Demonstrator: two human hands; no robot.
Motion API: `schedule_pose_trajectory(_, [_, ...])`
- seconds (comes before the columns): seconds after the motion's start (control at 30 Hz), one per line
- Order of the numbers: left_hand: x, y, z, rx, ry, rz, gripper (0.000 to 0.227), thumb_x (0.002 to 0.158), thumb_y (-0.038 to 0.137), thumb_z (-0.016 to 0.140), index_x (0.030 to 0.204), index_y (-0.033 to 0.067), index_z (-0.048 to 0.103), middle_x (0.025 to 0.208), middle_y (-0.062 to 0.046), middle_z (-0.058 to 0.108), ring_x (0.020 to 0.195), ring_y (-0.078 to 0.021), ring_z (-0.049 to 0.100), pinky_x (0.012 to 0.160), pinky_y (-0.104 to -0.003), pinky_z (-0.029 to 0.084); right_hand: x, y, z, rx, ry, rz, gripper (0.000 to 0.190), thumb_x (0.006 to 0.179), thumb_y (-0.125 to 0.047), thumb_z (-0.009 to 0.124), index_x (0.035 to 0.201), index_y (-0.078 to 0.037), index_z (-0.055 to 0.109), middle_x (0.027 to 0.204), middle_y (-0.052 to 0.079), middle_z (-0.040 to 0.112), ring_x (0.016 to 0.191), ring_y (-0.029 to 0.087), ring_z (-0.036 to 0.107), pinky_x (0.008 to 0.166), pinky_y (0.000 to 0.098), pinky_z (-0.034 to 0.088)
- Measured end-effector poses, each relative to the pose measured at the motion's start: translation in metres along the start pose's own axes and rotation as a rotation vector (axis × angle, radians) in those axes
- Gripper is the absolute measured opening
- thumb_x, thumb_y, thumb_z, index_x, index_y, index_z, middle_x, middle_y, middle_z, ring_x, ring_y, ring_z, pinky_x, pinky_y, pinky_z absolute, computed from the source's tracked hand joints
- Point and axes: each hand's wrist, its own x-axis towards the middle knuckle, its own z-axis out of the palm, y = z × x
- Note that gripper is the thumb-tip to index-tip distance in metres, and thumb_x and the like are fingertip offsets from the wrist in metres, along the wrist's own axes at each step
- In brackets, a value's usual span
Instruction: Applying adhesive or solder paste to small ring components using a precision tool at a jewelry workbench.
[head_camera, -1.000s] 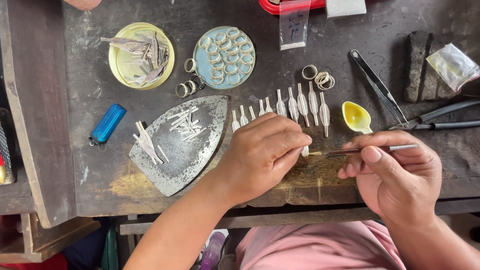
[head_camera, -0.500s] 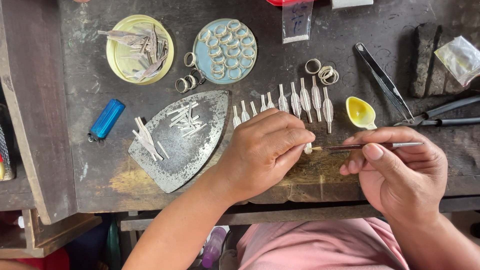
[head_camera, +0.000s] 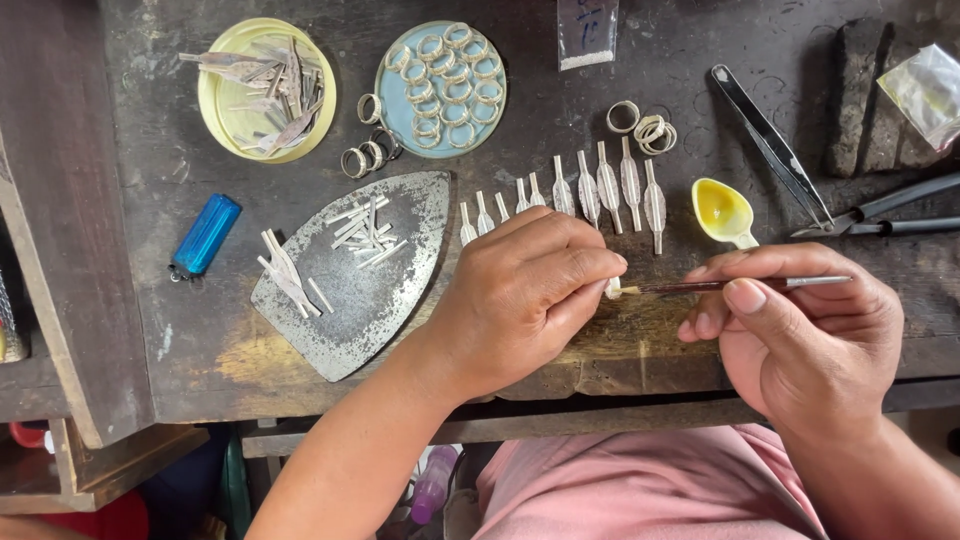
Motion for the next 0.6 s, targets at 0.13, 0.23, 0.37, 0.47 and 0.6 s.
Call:
schedule_pose_trajectory(0.13, [-0.002, -0.001, -0.001, 0.02, -0.033, 0.033, 0.016, 0.081, -0.01, 0.06, 0.09, 0.0024, 0.054, 0.085, -0.01, 0.055, 0.074, -0.0243, 0.054, 0.068, -0.033, 0.044, 0.002, 0.0, -0.002, 0.042, 0.05, -0.029, 0.014, 0.078, -0.004, 0.057, 0.085, 0.006, 0.053, 0.08, 0.024, 0.058, 0.05, 0.02, 0.057, 0.05, 0.028, 0.057])
schedule_pose_trajectory(0.23, [0.002, -0.001, -0.003, 0.028, -0.013, 0.038, 0.017, 0.079, -0.011, 0.061, 0.089, 0.0014, 0.055, 0.082, -0.01, 0.055, 0.072, -0.023, 0.054, 0.067, -0.031, 0.047, 0.009, -0.007, -0.011, 0.04, 0.062, -0.085, 0.015, 0.08, -0.008, 0.057, 0.084, 0.006, 0.054, 0.08, 0.022, 0.059, 0.05, 0.017, 0.056, 0.047, 0.0279, 0.057])
schedule_pose_trajectory(0.37, [0.0, -0.003, -0.001, 0.067, -0.018, -0.025, 0.021, 0.078, -0.01, 0.062, 0.091, 0.0043, 0.054, 0.082, -0.009, 0.056, 0.071, -0.022, 0.054, 0.065, -0.031, 0.047, 0.018, -0.015, -0.027, -0.192, 0.145, -0.21, 0.016, 0.083, -0.007, 0.055, 0.087, 0.009, 0.052, 0.083, 0.023, 0.058, 0.051, 0.021, 0.058, 0.048, 0.0268, 0.055])
schedule_pose_trajectory(0.47, [0.001, -0.003, 0.0, 0.083, -0.004, -0.02, 0.024, 0.077, -0.012, 0.062, 0.092, 0.0042, 0.054, 0.08, -0.009, 0.056, 0.068, -0.0217, 0.054, 0.063, -0.03, 0.047, 0.022, -0.013, -0.032, -0.359, 0.166, -0.235, 0.012, 0.088, 0.001, 0.052, 0.088, 0.013, 0.05, 0.082, 0.024, 0.056, 0.052, 0.022, 0.056, 0.05, 0.0266, 0.053])
schedule_pose_trajectory(0.6, [0.004, -0.002, -0.001, 0.083, 0.008, -0.019, 0.018, 0.076, -0.01, 0.061, 0.087, 0.0026, 0.053, 0.076, -0.009, 0.055, 0.064, -0.0218, 0.051, 0.06, -0.03, 0.044, 0.024, -0.008, -0.033, -0.442, 0.185, -0.239, 0.007, 0.091, 0.008, 0.052, 0.092, 0.015, 0.051, 0.08, 0.025, 0.056, 0.055, 0.024, 0.057, 0.053, 0.0258, 0.051])
